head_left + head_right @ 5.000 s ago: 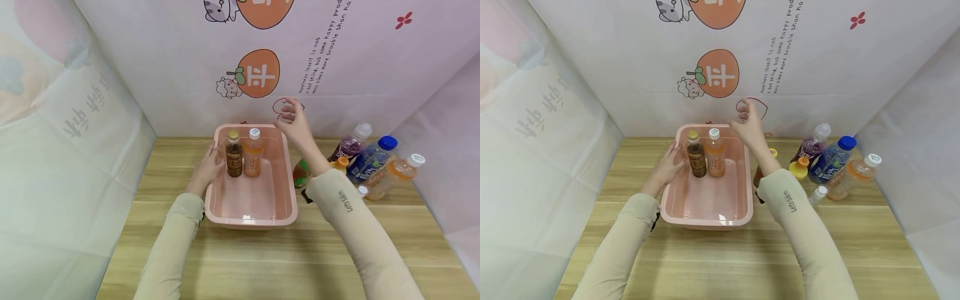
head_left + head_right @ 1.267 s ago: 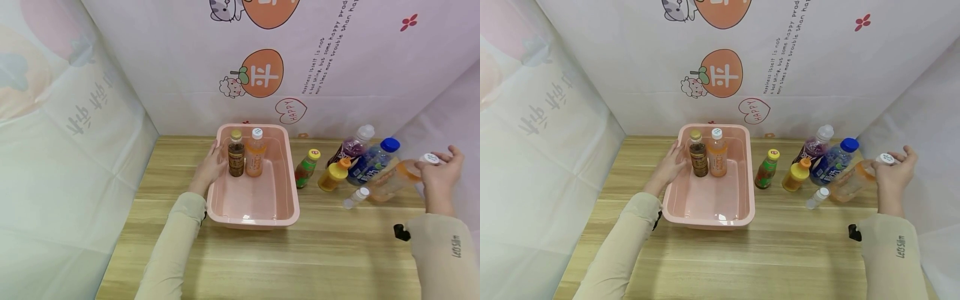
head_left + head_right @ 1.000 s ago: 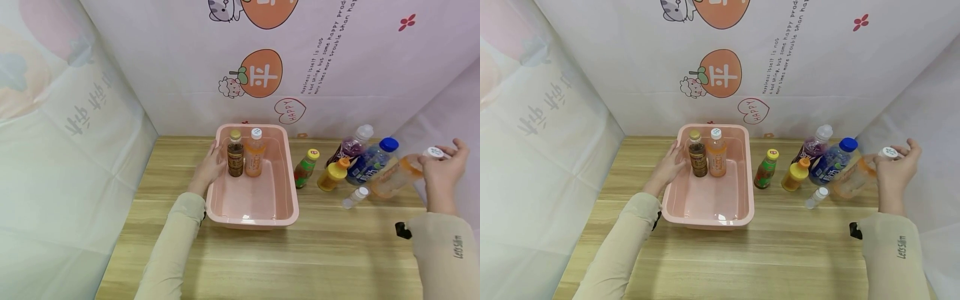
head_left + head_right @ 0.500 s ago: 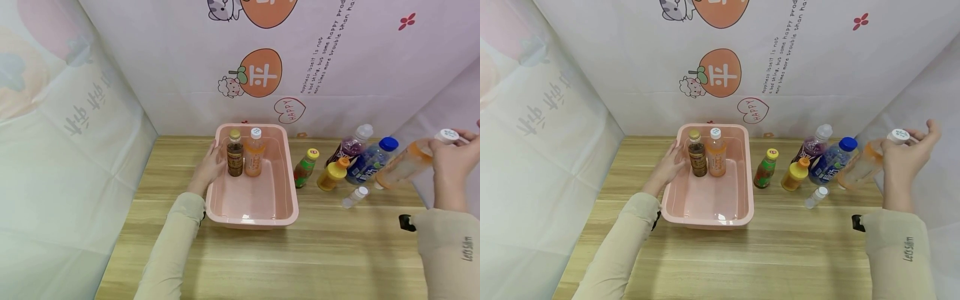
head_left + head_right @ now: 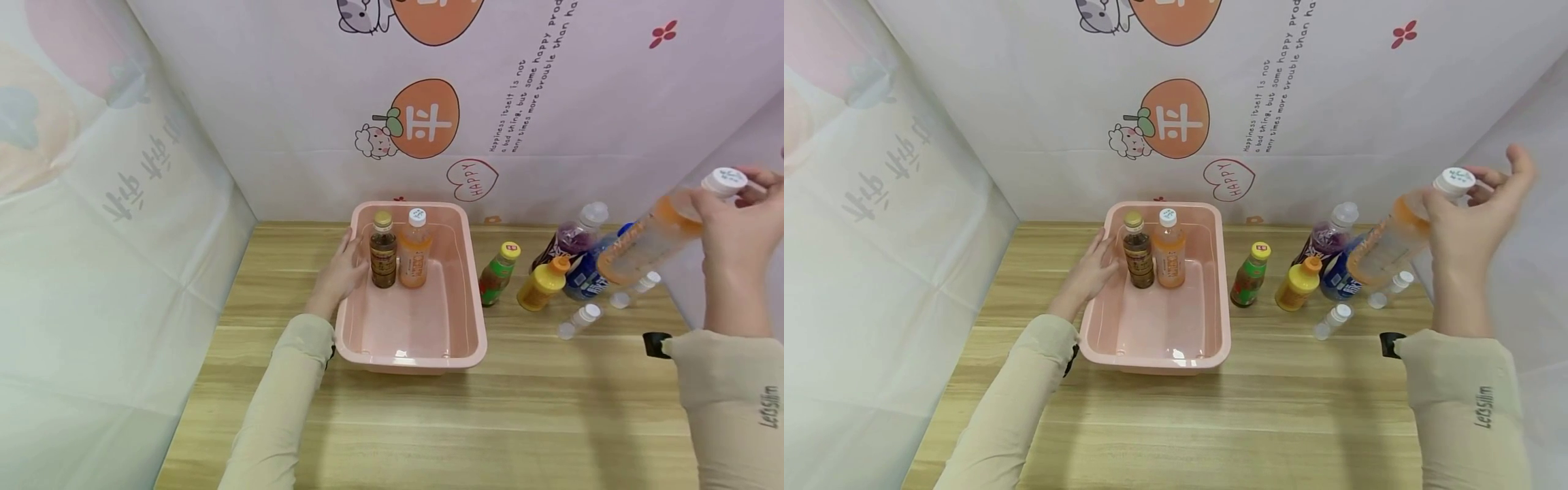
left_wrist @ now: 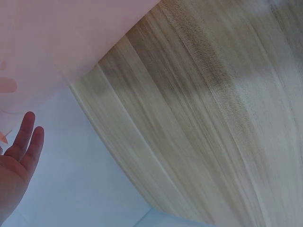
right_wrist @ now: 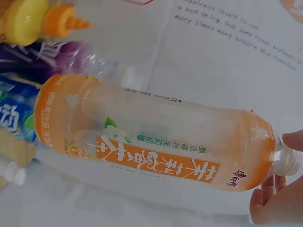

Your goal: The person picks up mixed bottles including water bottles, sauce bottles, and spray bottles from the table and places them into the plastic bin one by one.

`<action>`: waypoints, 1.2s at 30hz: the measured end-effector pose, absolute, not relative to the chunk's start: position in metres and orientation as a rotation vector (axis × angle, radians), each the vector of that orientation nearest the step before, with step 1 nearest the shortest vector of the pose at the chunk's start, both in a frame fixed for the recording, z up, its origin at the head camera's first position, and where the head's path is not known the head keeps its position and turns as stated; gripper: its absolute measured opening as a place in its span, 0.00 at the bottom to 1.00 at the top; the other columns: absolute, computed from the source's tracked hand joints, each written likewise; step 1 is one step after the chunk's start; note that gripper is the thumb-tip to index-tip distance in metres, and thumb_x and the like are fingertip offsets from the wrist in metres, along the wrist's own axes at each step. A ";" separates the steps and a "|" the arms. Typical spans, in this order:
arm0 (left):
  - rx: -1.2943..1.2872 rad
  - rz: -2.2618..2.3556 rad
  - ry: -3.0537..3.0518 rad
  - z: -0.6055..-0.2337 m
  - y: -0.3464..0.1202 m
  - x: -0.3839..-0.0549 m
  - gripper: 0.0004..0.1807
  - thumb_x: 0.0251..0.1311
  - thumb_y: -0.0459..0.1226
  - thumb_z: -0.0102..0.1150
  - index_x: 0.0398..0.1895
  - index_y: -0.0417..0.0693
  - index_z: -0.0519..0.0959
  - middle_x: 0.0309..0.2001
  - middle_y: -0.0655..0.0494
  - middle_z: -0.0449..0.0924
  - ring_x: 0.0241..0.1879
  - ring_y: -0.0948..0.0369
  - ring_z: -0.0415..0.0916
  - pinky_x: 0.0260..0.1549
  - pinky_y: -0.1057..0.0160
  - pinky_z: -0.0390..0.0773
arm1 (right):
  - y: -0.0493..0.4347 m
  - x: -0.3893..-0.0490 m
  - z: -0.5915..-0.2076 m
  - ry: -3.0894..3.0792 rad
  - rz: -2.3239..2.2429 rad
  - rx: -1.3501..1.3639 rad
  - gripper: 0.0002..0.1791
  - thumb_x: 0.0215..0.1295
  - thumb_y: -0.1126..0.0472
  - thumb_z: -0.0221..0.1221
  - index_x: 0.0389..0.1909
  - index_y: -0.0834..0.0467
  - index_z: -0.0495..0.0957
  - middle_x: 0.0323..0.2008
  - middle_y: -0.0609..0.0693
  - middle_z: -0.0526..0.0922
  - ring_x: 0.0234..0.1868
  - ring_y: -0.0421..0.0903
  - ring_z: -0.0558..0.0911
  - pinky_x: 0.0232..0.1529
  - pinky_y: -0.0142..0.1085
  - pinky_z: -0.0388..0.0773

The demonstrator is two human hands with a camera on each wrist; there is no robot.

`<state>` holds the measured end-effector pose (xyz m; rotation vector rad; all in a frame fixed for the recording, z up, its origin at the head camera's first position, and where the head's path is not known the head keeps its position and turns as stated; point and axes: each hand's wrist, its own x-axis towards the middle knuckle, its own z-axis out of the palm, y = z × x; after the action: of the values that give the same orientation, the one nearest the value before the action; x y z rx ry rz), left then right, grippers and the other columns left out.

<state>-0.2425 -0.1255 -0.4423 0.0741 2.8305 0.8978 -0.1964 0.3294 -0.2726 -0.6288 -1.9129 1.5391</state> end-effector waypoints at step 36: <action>0.093 0.873 2.865 -0.443 -0.128 -0.243 0.34 0.68 0.50 0.35 0.76 0.57 0.48 0.78 0.61 0.34 0.73 0.47 0.53 0.63 0.42 0.68 | 0.155 -0.207 -0.261 -2.261 1.631 0.220 0.43 0.58 0.69 0.59 0.72 0.48 0.53 0.45 0.38 0.70 0.43 0.36 0.74 0.47 0.23 0.75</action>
<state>-0.2432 -0.1277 -0.4431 0.0930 2.8653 0.8727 -0.2070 0.1546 -0.2612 0.2195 -2.2605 1.6307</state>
